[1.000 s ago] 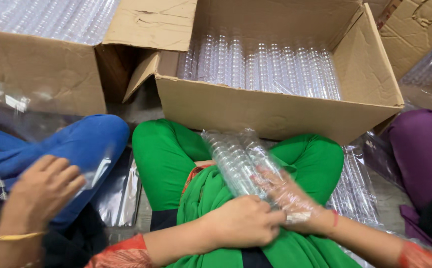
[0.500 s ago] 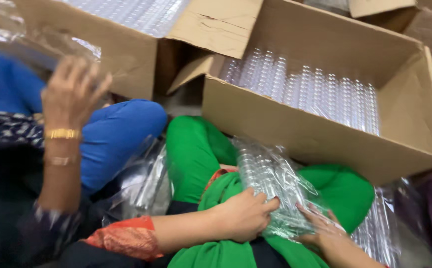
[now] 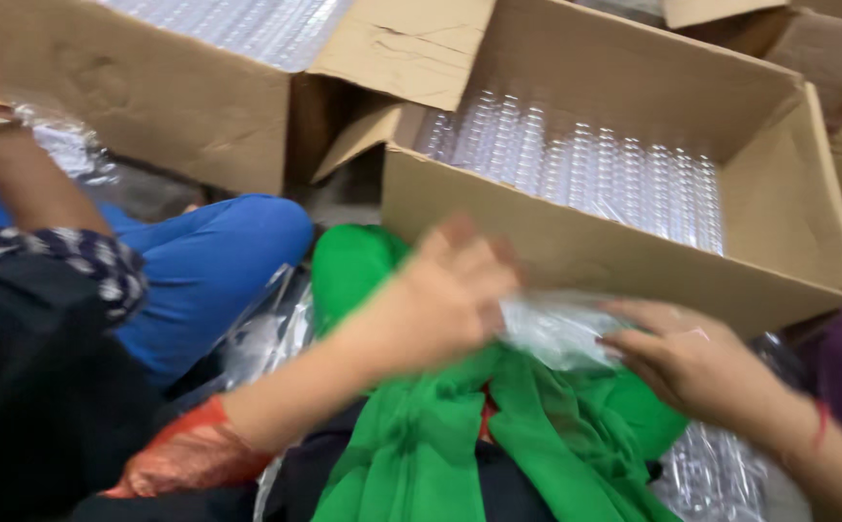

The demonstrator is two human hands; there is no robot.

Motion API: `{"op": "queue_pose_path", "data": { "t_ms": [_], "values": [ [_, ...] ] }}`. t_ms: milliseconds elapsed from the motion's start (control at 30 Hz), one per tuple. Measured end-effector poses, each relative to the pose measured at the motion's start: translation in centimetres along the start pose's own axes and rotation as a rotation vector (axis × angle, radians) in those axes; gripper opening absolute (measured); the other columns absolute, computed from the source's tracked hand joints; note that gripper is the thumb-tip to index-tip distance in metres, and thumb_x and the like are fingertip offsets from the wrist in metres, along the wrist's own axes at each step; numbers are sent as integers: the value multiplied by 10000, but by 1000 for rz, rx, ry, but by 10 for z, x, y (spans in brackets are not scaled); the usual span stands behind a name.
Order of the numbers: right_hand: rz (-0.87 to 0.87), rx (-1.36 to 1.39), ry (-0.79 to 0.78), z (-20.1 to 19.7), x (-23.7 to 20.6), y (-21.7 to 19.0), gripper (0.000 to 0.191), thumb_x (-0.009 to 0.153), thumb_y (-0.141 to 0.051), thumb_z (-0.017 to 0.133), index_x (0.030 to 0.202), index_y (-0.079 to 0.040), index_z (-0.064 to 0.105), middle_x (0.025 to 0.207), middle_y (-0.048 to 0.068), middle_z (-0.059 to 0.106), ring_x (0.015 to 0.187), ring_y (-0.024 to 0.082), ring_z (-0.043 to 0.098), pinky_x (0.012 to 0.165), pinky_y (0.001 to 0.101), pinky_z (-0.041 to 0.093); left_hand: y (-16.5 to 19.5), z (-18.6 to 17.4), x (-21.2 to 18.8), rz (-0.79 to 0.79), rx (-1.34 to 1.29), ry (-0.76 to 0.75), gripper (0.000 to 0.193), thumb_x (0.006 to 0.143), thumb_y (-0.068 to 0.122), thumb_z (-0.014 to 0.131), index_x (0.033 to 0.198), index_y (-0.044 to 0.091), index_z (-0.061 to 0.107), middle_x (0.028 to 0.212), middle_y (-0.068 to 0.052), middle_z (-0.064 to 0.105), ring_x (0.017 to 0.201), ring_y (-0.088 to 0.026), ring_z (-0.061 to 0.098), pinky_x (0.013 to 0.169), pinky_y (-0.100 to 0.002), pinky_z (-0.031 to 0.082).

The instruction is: The person sits on the floor and unpacks clear plastic cups from plastic bags, stacking the cups into tall columns and placing the stacked columns into a cardboard box alongside other pre-stacked columns. The person occasionally handles and sets aside empty plastic packaging.

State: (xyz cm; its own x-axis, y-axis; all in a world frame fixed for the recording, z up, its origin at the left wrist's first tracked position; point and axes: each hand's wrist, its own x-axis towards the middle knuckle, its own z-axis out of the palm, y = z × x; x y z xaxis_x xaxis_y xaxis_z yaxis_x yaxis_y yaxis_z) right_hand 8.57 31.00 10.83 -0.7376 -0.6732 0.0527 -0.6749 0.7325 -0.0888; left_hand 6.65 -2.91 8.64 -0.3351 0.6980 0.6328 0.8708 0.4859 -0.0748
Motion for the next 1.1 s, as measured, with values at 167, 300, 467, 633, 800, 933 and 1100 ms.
{"op": "queue_pose_path", "data": {
  "t_ms": [167,300,467,633,800,933,1100],
  "values": [
    [8,-319,27,-53,40,33,113,832,-257,637,892,-210,720,710,41,699,608,317,664,500,465,491,-86,10,48,-96,157,147,102,757,326,801,793,230,796,934,29,767,1100,-257,672,1163,-676,285],
    [30,-611,133,-68,51,72,362,1022,-413,628,758,-167,613,642,61,632,598,321,622,559,449,468,-119,37,70,-165,159,142,226,923,397,803,821,196,781,959,94,761,1075,-166,680,1178,-678,273],
    [9,-508,131,-45,64,97,184,972,-332,616,864,-207,697,727,5,706,655,239,665,677,433,505,-138,77,83,-244,252,-5,254,894,444,772,780,217,793,839,70,730,977,-185,670,1129,-678,304],
    [39,-467,61,-29,69,109,161,927,-260,593,855,-228,732,785,-22,746,792,171,703,1064,561,389,-137,102,85,-282,262,-101,242,839,448,762,760,223,800,822,73,731,928,-172,664,1114,-636,335],
    [96,-512,84,-20,55,102,207,948,-351,605,849,-222,733,810,-25,729,898,190,698,1174,575,328,-135,108,68,-198,205,-75,227,842,423,768,780,206,792,859,82,736,964,-161,667,1125,-602,352],
    [35,-494,11,-14,49,90,104,879,-276,644,851,-243,739,804,-52,723,893,172,696,1168,610,304,-128,111,57,-188,151,-99,213,849,400,791,802,192,788,869,63,731,954,-168,664,1149,-590,352],
    [5,-551,112,-27,45,80,88,901,-284,667,866,-229,726,826,-57,710,925,164,687,1194,590,318,-126,100,50,-243,181,-25,164,863,340,803,805,190,771,902,68,734,972,-159,669,1146,-616,336]
  ]
}}
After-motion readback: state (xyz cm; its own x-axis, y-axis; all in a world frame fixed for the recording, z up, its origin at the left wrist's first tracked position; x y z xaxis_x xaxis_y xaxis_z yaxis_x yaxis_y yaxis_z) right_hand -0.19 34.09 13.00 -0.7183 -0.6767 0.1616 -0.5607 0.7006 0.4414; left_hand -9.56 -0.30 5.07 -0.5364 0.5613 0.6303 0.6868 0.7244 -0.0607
